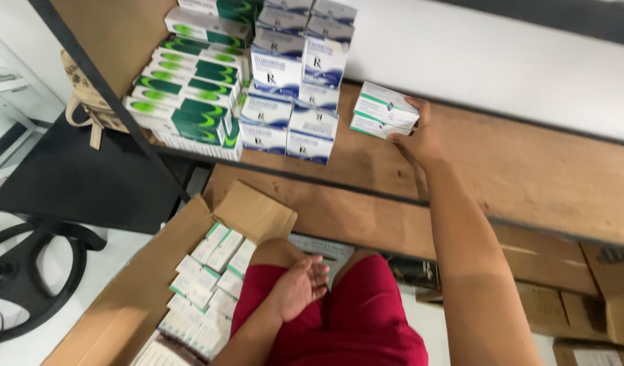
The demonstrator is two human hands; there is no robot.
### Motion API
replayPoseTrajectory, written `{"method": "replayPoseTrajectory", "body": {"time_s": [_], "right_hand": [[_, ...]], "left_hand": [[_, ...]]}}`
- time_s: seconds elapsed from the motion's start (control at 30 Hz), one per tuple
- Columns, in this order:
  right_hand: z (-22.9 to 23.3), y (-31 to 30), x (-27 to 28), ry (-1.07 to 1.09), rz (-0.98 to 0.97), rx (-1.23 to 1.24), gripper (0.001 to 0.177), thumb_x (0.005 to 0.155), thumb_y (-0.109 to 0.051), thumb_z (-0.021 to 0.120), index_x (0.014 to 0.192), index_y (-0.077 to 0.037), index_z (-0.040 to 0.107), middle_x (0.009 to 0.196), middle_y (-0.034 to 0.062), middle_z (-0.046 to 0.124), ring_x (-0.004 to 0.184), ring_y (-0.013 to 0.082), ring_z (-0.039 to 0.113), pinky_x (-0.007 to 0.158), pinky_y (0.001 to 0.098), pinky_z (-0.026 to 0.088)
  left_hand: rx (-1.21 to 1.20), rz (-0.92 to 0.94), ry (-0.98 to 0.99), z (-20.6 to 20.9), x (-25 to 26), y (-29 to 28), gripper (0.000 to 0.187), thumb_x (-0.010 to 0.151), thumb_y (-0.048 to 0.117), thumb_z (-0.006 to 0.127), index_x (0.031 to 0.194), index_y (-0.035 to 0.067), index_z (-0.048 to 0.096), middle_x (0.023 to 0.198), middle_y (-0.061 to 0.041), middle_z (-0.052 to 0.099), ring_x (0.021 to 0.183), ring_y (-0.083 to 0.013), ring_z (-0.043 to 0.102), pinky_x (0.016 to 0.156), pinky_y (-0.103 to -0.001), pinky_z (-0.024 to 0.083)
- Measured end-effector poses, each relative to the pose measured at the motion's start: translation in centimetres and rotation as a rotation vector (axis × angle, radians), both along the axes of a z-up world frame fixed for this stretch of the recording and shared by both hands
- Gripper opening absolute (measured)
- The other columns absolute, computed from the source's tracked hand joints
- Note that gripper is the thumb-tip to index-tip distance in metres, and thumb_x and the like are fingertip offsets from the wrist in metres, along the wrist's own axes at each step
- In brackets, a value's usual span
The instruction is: The person sits on a plastic chair and repeatedly picks up small white boxes from a cardboard box on the floor, then places them in neat rows on a wooden shelf above. The person handles the boxes one at a time and arranges them in organized stacks.
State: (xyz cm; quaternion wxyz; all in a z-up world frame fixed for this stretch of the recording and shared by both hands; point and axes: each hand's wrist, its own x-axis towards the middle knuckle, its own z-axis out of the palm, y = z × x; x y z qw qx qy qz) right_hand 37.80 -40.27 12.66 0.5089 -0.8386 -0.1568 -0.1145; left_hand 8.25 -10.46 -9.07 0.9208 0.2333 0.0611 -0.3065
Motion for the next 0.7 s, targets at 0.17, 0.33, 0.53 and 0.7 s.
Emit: {"method": "replayPoseTrajectory", "body": {"time_s": [0.17,0.33,0.53,0.7], "right_hand": [[-1.6,0.0,6.7,-0.038,-0.068,-0.003,0.090,0.073,0.005,0.087,0.146,-0.014,0.038,0.134,0.0131,0.061,0.122,0.0226,0.065,0.097,0.0336,0.058],[-0.8,2.5,10.2,0.108,-0.044,0.102,0.088,0.074,0.007,0.080,0.148,-0.018,0.038,0.128,0.0115,0.063,0.118,0.0216,0.066,0.096,0.0320,0.058],[1.0,3.9,11.2,-0.097,-0.148,-0.118,0.089,0.066,0.011,0.089,0.140,-0.016,0.048,0.136,0.0183,0.044,0.122,0.0287,0.054,0.099,0.0355,0.049],[0.9,3.7,10.1,-0.056,-0.047,-0.001,0.087,0.072,0.007,0.086,0.145,-0.017,0.044,0.136,0.0137,0.054,0.124,0.0271,0.057,0.101,0.0360,0.054]], "left_hand": [[-0.009,-0.008,0.038,0.1,-0.1,0.1,0.038,0.095,0.042,0.061,0.128,0.022,0.058,0.118,0.000,0.064,0.105,-0.0167,0.062,0.093,-0.039,0.051],[0.027,-0.073,0.074,0.3,0.7,0.3,0.040,0.096,0.045,0.059,0.128,0.021,0.057,0.118,-0.001,0.064,0.104,-0.0167,0.062,0.091,-0.038,0.049],[0.017,-0.162,0.130,-0.2,2.1,0.7,0.042,0.097,0.046,0.057,0.132,0.024,0.052,0.120,0.000,0.060,0.108,-0.0172,0.059,0.096,-0.039,0.048],[0.011,-0.183,0.139,-0.2,1.8,0.6,0.044,0.097,0.046,0.057,0.133,0.023,0.050,0.121,-0.001,0.060,0.109,-0.0177,0.058,0.096,-0.040,0.048]]}}
